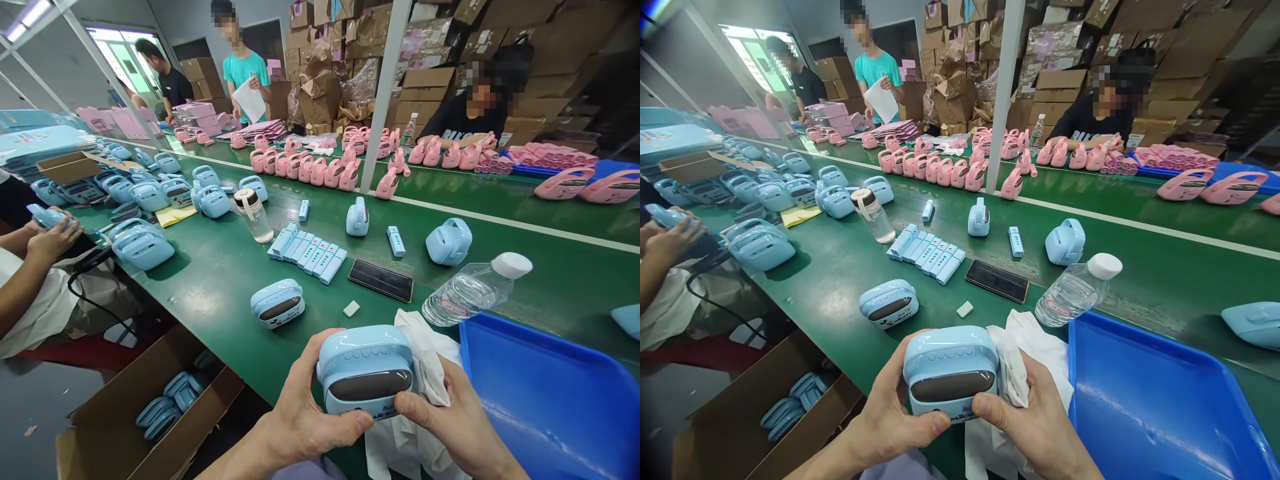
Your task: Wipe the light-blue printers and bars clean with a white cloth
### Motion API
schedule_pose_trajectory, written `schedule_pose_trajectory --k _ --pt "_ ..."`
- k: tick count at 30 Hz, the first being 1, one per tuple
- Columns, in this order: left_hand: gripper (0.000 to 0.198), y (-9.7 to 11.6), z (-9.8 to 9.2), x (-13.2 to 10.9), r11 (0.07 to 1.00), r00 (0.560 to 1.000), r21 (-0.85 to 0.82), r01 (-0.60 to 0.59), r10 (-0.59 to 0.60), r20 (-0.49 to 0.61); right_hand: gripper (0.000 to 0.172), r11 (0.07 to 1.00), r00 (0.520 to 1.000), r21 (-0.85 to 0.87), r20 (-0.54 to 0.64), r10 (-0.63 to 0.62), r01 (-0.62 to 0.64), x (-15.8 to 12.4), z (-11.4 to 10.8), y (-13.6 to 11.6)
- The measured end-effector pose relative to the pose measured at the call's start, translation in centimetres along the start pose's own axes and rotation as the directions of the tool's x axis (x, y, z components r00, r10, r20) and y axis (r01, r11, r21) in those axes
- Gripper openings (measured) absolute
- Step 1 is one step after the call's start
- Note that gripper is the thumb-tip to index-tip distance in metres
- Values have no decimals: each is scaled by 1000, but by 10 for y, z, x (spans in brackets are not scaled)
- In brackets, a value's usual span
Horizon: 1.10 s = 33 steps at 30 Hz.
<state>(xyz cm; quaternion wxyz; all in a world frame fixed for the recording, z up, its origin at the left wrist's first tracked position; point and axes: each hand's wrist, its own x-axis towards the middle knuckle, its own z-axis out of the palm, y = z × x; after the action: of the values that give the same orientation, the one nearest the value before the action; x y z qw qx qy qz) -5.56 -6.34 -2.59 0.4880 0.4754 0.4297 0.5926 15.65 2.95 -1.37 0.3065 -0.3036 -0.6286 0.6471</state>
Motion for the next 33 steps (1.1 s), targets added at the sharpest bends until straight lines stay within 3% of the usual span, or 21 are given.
schedule_pose_trajectory --k 3,7,10,14,17,20,24,28,31,33 --pt "69 1 8 2 999 999 -47 -19 17 -38 42 1000 1000 9 -11 -7 8 2 1 -1" --pt "67 4 13 4 1000 994 14 -26 28 -109 42 1000 999 10 -29 -23 24 6 1 -2" --pt "68 14 11 7 1000 999 14 10 -9 -40 54 1000 1000 -21 -25 -8 7 6 -4 3" --pt "71 24 8 7 999 997 9 42 -43 71 66 1000 994 3 -108 20 -20 4 -8 9" --pt "74 22 7 4 999 997 30 44 -45 61 74 1000 995 -10 -102 17 -18 3 -5 5" --pt "79 13 7 0 996 999 83 33 -33 4 67 999 996 -40 -88 -6 3 1 1 -3" --pt "84 6 9 -2 977 990 180 -118 130 -59 67 998 981 -51 -186 -49 40 -4 9 -8" --pt "87 6 12 2 899 939 321 -299 337 -70 61 992 968 -64 -216 -125 113 -3 13 -8" --pt "80 4 12 4 915 955 321 -243 283 -85 61 992 969 -64 -217 -119 107 3 13 -6" --pt "78 0 10 3 944 973 279 -177 210 -93 72 995 972 -60 -220 -85 74 7 12 -6"
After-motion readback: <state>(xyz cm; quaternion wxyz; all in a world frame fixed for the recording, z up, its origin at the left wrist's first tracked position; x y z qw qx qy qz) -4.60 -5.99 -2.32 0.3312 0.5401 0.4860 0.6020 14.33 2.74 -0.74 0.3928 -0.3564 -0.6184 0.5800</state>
